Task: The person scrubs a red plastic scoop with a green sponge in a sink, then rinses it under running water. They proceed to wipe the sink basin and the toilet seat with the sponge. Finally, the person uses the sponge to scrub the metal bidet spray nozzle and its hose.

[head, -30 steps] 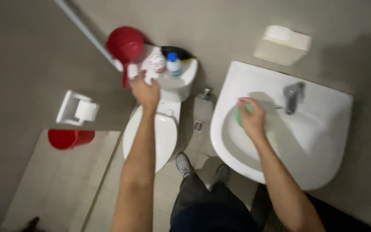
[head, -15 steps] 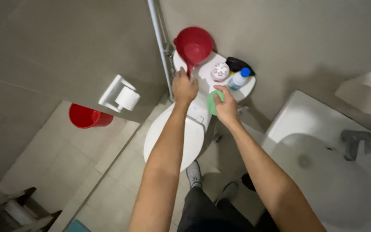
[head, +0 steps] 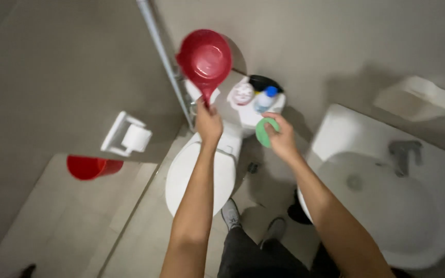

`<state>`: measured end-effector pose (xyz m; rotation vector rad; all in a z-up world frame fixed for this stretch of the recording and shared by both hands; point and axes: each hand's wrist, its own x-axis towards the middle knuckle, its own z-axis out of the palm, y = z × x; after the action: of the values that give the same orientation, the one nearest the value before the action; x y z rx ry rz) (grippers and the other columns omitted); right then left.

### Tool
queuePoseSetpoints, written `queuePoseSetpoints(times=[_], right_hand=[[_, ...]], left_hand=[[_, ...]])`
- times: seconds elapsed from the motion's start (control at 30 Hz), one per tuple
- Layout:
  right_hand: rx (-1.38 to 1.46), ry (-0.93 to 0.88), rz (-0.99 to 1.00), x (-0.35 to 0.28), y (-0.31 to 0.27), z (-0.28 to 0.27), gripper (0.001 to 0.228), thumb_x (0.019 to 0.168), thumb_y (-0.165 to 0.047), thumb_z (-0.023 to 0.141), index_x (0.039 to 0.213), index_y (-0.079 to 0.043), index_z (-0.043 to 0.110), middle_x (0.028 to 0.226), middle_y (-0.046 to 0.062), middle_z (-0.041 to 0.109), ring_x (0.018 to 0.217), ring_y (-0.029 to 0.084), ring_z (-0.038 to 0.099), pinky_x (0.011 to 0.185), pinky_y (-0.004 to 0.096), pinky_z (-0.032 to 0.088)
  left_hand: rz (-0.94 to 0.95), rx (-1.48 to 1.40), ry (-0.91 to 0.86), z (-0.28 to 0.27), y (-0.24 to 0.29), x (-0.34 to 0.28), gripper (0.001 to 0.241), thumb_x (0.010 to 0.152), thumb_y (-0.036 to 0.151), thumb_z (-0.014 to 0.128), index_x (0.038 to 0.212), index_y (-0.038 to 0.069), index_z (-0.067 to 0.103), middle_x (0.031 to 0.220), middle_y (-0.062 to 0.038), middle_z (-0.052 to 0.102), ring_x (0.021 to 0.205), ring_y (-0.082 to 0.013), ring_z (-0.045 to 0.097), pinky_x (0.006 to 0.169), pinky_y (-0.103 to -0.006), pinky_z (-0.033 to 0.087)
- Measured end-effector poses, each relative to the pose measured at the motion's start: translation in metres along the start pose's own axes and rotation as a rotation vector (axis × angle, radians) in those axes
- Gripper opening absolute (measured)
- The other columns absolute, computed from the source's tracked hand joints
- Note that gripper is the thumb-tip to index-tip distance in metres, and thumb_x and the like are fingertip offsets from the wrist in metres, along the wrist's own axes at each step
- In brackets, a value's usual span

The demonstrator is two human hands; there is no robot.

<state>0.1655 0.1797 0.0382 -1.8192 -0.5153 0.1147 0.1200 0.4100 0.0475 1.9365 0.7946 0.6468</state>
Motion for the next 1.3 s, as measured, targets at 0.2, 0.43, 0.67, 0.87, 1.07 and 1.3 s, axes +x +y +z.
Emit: queuePoseSetpoints(times=[0.2,0.43,0.67,0.87,1.07,1.3], right_hand=[[-0.024,0.262,0.546,-0.055,-0.042,-0.13,0.029,0.097,-0.016,0.065,0.125,-0.013,0.068,0.127,0.007,0.066,0.108,0.024,0.067,0.091,0.04,0.058],[-0.416,0.604,0.394,-0.129,0.028,-0.272,0.036,0.095,-0.019,0.076,0.128,-0.005,0.07,0.124,0.018,0.072,0.115,0.03,0.069,0.101,0.044,0.054],[-0.577,0.555,0.532,-0.141,0.068,-0.341,0.043,0.094,-0.029,0.077,0.125,-0.001,0.068,0.123,0.022,0.069,0.11,0.036,0.068,0.092,0.045,0.052],[-0.685,0.418,0.412,-0.142,0.088,-0.363,0.03,0.099,-0.031,0.069,0.117,-0.007,0.075,0.117,0.017,0.071,0.105,0.039,0.068,0.087,0.048,0.054],[-0.677,0.325,0.511,-0.141,0.075,-0.383,0.028,0.1,-0.024,0.061,0.122,-0.01,0.073,0.115,0.017,0.068,0.103,0.038,0.067,0.085,0.051,0.053],[-0.635,0.325,0.489,-0.144,0.078,-0.399,0.026,0.103,-0.02,0.061,0.126,-0.016,0.073,0.117,0.015,0.068,0.106,0.035,0.067,0.089,0.049,0.052]], left_hand=[[-0.005,-0.025,-0.274,-0.019,0.073,-0.102,0.023,0.095,0.001,0.056,0.118,0.003,0.059,0.1,-0.019,0.073,0.092,-0.0338,0.071,0.083,-0.0433,0.053],[0.017,-0.01,-0.653,0.035,0.15,-0.227,0.036,0.084,0.016,0.066,0.118,0.007,0.062,0.089,-0.018,0.073,0.081,-0.0344,0.073,0.075,-0.0442,0.056],[0.037,0.427,-0.951,0.111,0.146,-0.316,0.056,0.095,0.055,0.054,0.13,0.013,0.063,0.095,-0.023,0.074,0.092,-0.0442,0.071,0.082,-0.0548,0.054],[0.069,0.545,-1.027,0.161,0.143,-0.354,0.057,0.098,0.057,0.049,0.12,0.007,0.067,0.098,-0.024,0.074,0.095,-0.0438,0.071,0.084,-0.0554,0.055],[0.018,0.522,-1.054,0.187,0.148,-0.375,0.056,0.098,0.054,0.051,0.117,0.004,0.066,0.1,-0.025,0.073,0.098,-0.0434,0.07,0.087,-0.0545,0.053],[-0.037,0.524,-1.078,0.2,0.161,-0.386,0.055,0.1,0.054,0.048,0.118,0.005,0.065,0.098,-0.022,0.076,0.097,-0.0372,0.074,0.089,-0.0495,0.056]])
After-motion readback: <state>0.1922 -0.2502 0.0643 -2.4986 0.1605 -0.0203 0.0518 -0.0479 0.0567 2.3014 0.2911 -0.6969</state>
